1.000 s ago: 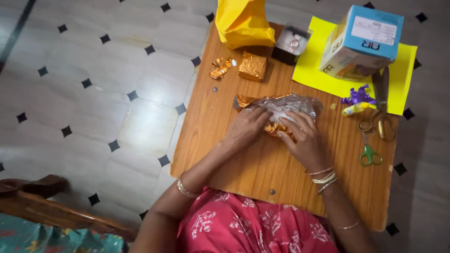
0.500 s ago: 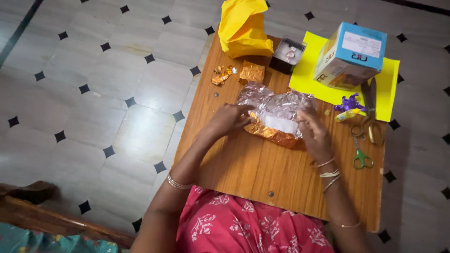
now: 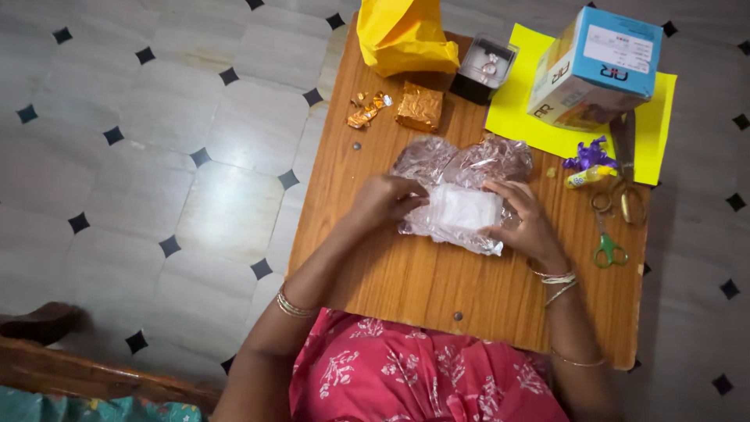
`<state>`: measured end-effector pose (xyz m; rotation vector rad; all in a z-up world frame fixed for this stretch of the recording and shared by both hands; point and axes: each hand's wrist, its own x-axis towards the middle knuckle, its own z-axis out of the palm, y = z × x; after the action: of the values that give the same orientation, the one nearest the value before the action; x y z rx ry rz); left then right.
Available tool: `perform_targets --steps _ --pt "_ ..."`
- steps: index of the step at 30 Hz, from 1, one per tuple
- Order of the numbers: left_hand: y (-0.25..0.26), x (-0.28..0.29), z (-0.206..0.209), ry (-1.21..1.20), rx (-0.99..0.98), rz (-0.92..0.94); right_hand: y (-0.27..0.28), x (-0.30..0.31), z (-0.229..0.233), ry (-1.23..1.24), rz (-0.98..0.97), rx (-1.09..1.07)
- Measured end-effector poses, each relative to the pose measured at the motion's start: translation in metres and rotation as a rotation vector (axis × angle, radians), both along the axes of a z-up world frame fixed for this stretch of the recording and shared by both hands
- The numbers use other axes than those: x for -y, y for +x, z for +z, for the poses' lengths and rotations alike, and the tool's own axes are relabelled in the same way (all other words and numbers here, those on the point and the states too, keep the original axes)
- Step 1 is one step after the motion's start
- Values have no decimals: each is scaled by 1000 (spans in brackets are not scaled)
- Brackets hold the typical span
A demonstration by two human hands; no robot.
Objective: The person wraps a small rectangular item with gold foil on a wooden table. They fold and crease the foil around the item, then unwrap it and place it back on the table.
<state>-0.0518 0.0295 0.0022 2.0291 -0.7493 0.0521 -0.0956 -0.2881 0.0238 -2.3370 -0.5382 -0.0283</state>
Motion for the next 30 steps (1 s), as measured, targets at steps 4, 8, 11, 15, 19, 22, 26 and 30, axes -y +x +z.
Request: perform_targets --steps 4,8,11,15,19,22,26,30 --pt "-13 13 4 162 318 63 0 -4 2 -57 70 15" --pt "-14 11 12 155 279 -31 -3 -7 4 -134 75 37" --pt "-10 11 13 303 117 -85 -3 -8 4 -143 53 -2" --pt "-7 10 10 400 -14 -133 -7 -7 1 -110 -14 -70" --pt "-7 9 6 381 -33 -126 -9 -6 6 45 -48 -101" --pt "-7 9 6 372 -53 -117 -10 -11 15 65 -40 -4" --pt "-6 11 7 396 -85 -112 -12 -29 22 -83 -105 -72" --pt "-7 9 9 354 -56 -107 -8 -42 23 -104 9 69"
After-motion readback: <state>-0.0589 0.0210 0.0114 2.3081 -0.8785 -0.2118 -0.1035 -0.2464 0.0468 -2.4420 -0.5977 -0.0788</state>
